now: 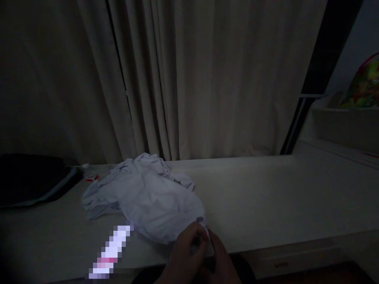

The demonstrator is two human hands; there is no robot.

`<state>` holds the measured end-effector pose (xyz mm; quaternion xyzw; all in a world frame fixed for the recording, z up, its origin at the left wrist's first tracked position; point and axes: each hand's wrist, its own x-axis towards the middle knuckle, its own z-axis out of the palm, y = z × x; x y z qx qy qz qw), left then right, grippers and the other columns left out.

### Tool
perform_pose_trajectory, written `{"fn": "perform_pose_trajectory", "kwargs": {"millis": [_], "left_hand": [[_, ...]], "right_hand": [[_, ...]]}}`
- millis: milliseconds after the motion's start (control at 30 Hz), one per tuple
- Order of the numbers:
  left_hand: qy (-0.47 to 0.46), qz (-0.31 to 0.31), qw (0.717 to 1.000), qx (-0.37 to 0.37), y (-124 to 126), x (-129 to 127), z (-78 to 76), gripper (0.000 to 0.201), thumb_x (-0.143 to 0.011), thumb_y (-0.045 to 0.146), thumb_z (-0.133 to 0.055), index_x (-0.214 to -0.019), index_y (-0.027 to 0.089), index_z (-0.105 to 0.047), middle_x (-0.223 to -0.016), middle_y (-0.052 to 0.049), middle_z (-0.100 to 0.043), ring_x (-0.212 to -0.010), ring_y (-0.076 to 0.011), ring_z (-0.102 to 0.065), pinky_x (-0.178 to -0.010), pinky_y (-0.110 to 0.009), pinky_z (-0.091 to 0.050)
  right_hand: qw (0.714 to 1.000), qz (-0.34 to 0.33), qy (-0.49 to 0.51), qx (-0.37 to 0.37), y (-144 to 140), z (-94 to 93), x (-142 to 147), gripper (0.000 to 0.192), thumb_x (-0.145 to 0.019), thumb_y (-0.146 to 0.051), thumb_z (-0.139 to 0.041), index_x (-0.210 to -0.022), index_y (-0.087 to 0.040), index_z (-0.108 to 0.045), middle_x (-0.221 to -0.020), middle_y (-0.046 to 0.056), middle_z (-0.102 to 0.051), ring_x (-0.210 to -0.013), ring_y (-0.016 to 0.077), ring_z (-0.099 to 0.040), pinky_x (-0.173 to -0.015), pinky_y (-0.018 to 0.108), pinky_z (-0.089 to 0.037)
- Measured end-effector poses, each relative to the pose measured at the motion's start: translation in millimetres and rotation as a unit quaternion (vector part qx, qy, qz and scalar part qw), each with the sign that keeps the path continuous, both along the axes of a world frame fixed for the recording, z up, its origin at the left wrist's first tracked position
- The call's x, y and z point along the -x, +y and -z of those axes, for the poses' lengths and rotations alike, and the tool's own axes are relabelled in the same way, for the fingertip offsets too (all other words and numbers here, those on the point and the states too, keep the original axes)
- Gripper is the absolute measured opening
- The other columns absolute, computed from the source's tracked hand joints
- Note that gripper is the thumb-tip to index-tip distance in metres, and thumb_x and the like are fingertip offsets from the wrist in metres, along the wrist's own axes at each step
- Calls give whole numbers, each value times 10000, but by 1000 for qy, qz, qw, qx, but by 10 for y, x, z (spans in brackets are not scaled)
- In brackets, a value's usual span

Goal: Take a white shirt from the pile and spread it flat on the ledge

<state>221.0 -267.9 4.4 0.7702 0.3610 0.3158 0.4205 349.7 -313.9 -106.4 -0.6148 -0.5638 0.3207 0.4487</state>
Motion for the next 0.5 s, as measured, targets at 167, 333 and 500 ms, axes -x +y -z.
{"fn": "perform_pose_trajectory", "kwargs": {"millis": [167, 333, 500], "left_hand": [[28, 111, 992, 47, -110, 259, 75, 346, -776, 231, -535, -1120, 268, -527, -1041, -43, -658, -937, -174, -606, -866, -328, -472], [63, 4, 998, -30, 321, 472, 289, 417, -886, 280, -344, -1292, 250, -436, -1153, -89, -639, -1087, -188, -579, -986, -404, -444], [183, 145, 968, -94, 448, 248, 422, 654, -813, 455, -521, -1405, 328, -276, -1535, -90, -274, -1408, -275, -249, -1149, -526, -237]], "right_hand": [[994, -23, 93, 43, -54, -328, 53, 478, -784, -445, -514, -1162, -162, -587, -1161, 146, -635, -1084, 267, -580, -956, 387, -439], [990, -105, 91, 35, -183, -692, -106, 448, -817, -461, -498, -1140, -173, -612, -1135, 132, -654, -1079, 264, -581, -940, 400, -444], [990, -133, 36, -14, -265, -794, -308, 445, -818, -386, -488, -1221, -212, -561, -1219, 137, -609, -1141, 268, -547, -988, 439, -404]]}}
